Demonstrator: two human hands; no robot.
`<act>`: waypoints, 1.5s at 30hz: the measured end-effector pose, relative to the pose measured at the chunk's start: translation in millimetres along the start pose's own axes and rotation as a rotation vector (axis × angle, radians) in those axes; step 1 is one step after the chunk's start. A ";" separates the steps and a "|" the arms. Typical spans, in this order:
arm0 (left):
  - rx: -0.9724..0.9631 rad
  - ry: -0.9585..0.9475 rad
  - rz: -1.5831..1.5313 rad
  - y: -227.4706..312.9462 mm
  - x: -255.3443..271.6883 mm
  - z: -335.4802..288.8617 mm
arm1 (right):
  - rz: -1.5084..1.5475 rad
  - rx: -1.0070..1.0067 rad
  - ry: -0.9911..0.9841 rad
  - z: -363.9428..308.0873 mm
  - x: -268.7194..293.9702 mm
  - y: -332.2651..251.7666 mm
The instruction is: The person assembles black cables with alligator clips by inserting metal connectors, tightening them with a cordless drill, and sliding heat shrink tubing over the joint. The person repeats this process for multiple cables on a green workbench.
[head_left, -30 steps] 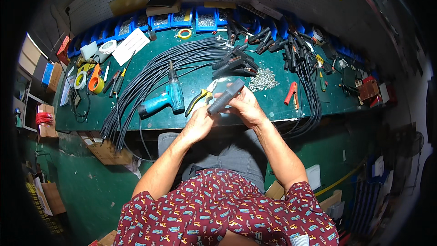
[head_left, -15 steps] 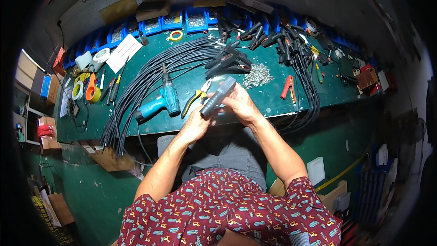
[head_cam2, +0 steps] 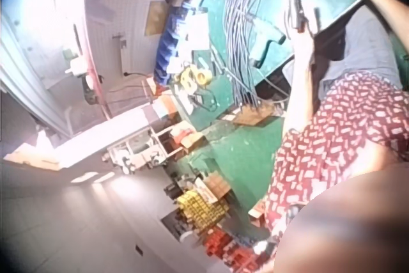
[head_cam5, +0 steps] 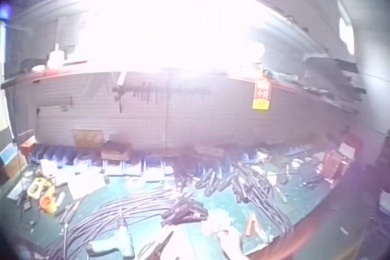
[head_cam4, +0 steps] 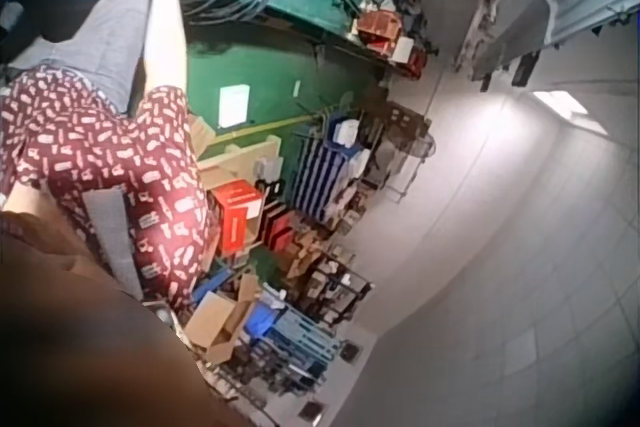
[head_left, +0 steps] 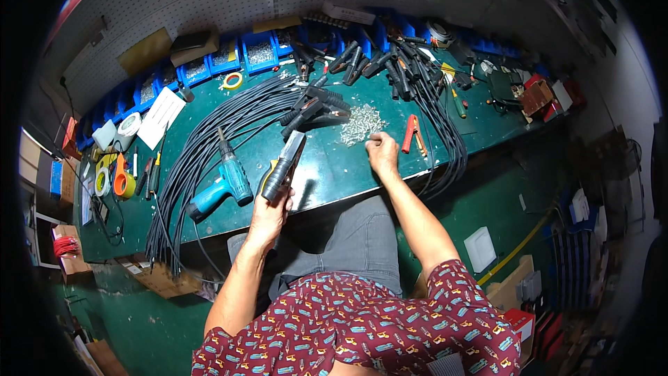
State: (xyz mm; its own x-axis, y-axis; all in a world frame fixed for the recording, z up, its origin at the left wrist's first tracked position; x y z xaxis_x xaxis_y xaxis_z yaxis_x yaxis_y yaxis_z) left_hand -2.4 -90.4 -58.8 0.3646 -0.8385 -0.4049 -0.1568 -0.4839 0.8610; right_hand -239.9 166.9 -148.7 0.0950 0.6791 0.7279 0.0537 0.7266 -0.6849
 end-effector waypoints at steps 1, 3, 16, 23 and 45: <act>0.009 -0.019 -0.004 -0.1 -4.1 1.8 | 0.005 0.003 0.015 16.0 -2.4 20.6; 0.012 0.001 -0.020 -0.8 1.9 -2.3 | -0.123 0.103 0.003 13.6 -3.4 0.0; -0.022 -0.019 0.051 -8.6 1.7 -2.8 | 0.673 0.145 -0.697 -115.5 -0.5 -107.9; -0.071 -0.108 -0.068 4.3 -15.6 -9.6 | 0.863 0.218 -0.940 -146.2 -6.8 -136.5; 0.020 -0.164 0.172 5.6 -6.2 -7.8 | 0.716 0.250 -0.862 -142.0 10.0 -145.4</act>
State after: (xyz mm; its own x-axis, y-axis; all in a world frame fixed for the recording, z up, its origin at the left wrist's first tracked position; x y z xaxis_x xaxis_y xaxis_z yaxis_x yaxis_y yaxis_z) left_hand 1.7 -86.0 -49.1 0.1773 -0.9377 -0.2987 -0.2225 -0.3338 0.9160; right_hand -105.6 53.2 -46.5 -0.6930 0.7206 0.0209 0.0535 0.0803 -0.9953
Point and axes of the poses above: each hand's wrist, its own z-axis towards the middle knuckle, its own x-axis out of the back of the hand, y = z × x, the point moved 4 cm from there along z, towards the middle knuckle, and after that the axes turned 11 degrees about -z, right-handed, at the moved point
